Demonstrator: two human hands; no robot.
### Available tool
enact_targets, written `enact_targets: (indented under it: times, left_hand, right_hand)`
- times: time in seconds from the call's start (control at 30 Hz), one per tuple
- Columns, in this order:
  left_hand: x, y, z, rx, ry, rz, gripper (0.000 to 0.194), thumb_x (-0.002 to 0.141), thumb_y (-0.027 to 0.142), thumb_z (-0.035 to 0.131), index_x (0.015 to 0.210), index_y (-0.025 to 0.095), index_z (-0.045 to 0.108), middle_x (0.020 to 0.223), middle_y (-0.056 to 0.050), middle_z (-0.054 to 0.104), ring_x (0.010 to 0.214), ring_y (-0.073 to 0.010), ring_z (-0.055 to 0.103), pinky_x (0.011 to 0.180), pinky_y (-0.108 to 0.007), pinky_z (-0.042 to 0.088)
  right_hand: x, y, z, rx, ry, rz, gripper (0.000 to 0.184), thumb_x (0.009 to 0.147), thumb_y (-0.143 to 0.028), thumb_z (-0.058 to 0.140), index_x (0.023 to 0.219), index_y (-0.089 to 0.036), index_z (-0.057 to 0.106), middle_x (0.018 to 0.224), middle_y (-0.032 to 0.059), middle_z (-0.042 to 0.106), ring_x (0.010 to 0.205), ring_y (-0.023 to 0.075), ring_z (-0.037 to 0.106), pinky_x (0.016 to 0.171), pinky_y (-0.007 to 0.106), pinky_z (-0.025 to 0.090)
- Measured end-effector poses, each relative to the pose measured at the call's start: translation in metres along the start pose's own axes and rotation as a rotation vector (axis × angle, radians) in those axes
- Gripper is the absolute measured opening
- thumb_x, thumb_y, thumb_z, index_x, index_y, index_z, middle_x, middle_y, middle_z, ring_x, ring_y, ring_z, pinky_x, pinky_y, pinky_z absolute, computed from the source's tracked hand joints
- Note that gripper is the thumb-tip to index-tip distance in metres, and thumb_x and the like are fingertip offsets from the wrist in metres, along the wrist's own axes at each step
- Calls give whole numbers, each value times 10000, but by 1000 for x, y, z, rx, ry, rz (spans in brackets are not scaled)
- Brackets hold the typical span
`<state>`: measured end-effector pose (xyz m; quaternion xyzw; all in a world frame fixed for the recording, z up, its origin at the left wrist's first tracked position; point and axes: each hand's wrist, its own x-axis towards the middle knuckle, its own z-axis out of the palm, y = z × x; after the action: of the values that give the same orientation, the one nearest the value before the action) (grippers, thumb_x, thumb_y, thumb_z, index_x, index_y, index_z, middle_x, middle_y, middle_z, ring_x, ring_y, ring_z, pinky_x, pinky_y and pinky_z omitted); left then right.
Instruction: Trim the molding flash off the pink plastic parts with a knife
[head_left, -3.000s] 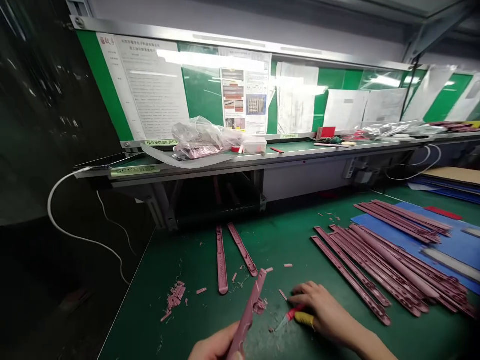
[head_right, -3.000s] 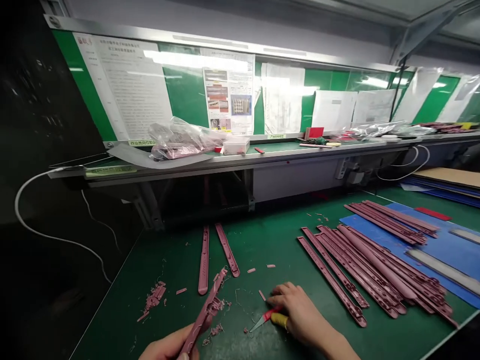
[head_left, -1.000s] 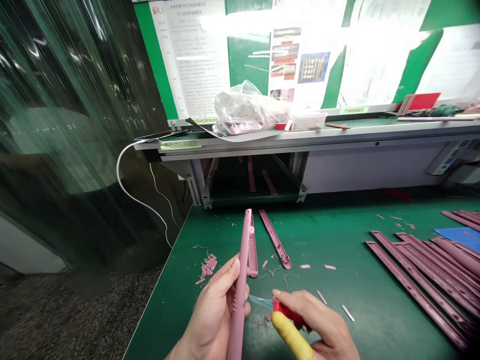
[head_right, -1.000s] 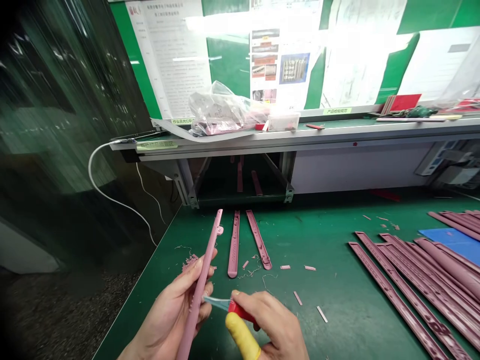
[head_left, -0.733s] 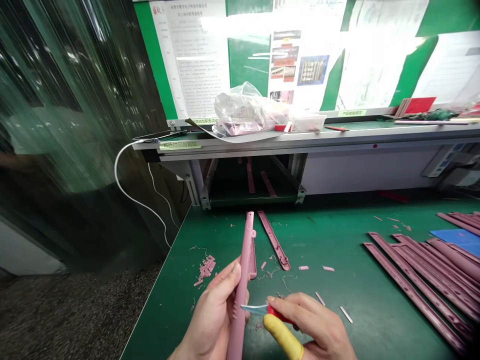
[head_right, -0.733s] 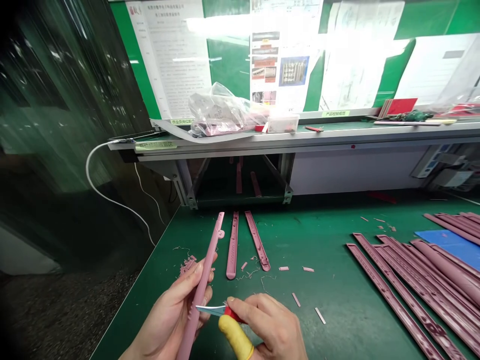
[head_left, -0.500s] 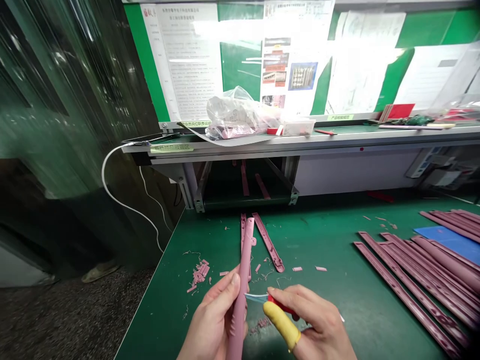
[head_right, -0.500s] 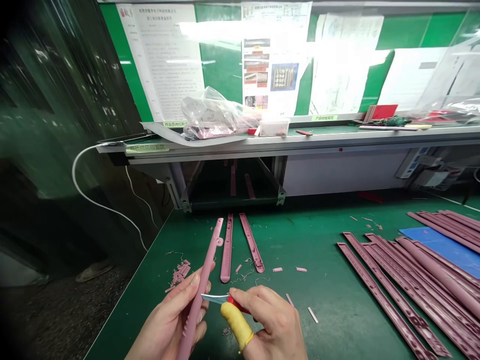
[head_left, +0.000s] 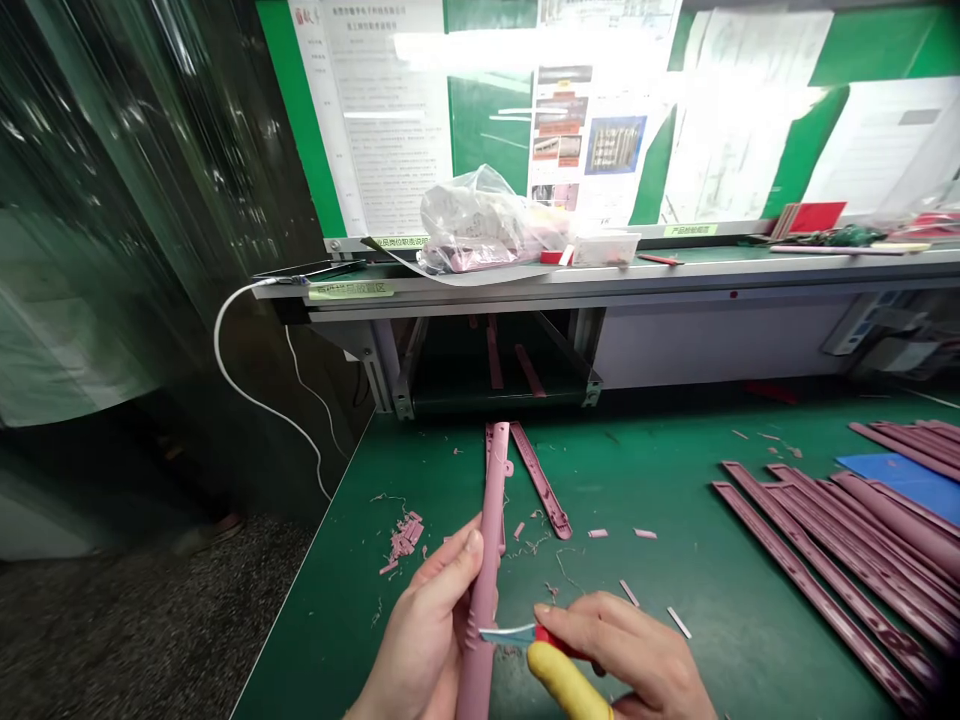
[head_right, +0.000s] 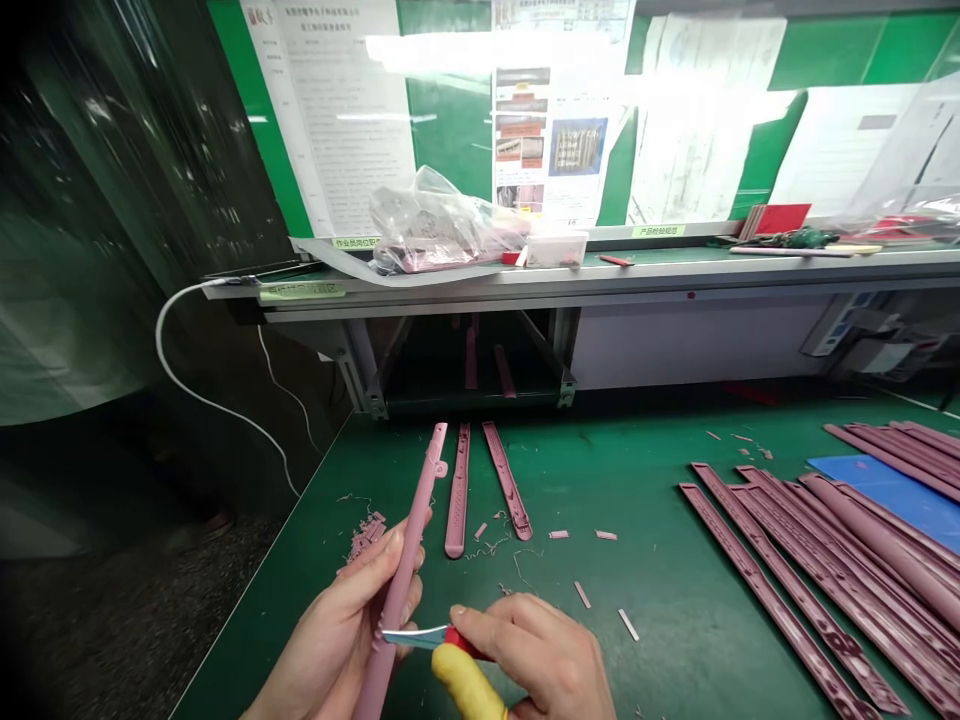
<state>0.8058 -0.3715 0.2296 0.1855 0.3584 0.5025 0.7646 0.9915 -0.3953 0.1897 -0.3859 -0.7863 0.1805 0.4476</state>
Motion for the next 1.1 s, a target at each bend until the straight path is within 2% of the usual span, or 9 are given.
enact_targets:
  times: [0.17,0.33,0.57,0.73,0.8,0.87,0.93,1.0,1.1]
  left_hand:
    - [-3,-1,2,-27,-15,29,226,822,268,689,1030,179,682,518,50,419,417,-82,390,401,-197,366]
    - [-9,0,7,-41,-13,37,312,810,248,705,1115,186,678,536,41,477,426,-73,411,401,-178,376]
    - [-14,-7,8,-98,30,-54,309,776,216,740,1081,184,697,540,31,487,428,-69,437,367,-144,355]
    - [-14,-15,3,-82,-47,-88,366,730,255,787,1076,169,705,496,47,428,375,-43,353,350,-139,311]
    - [-14,-18,1,-59,-86,-116,382,737,270,782,1097,172,697,480,60,382,363,-37,308,348,-146,294]
    - [-13,-20,-2,-50,-92,-151,377,746,286,775,1098,179,693,491,60,376,374,-39,308,359,-155,303]
    - [-12,-21,-3,-69,-76,-177,364,756,312,767,1087,181,687,520,51,402,393,-42,329,372,-159,316]
    - [-11,-19,-3,-96,-49,-188,363,776,334,746,1094,176,669,554,43,435,406,-47,350,373,-162,314]
    - [-12,-14,0,-123,10,-181,351,814,312,705,1119,160,624,645,22,501,437,-58,395,364,-167,305]
  right_hand:
    - [6,-4,5,-35,53,19,259,782,-252,704,1040,-263,718,727,40,676,608,158,616,532,239,481]
    - [11,-7,0,-96,30,-24,280,761,-198,712,1039,-234,714,728,42,680,597,151,621,521,227,490]
    - [25,-9,-13,-136,126,33,174,795,-214,694,965,-211,729,722,38,680,592,144,616,527,229,493]
    - [41,-8,-26,-157,215,60,172,806,-239,691,971,-227,738,775,42,703,622,151,616,551,247,491]
    - [50,-3,-32,-159,299,105,185,812,-262,685,987,-234,738,836,53,708,692,168,633,593,258,504]
    - [59,6,-39,-146,464,170,211,815,-302,677,1007,-231,731,930,67,702,812,199,637,690,289,518]
    - [65,15,-44,-71,587,273,273,835,-364,644,1062,-224,704,963,68,678,807,193,611,693,295,509]
    - [66,21,-45,80,558,389,345,871,-440,581,1125,-221,661,872,44,634,661,140,537,576,252,460]
    - [59,22,-39,341,364,508,432,892,-543,514,1145,-210,620,721,-3,507,533,91,371,461,210,316]
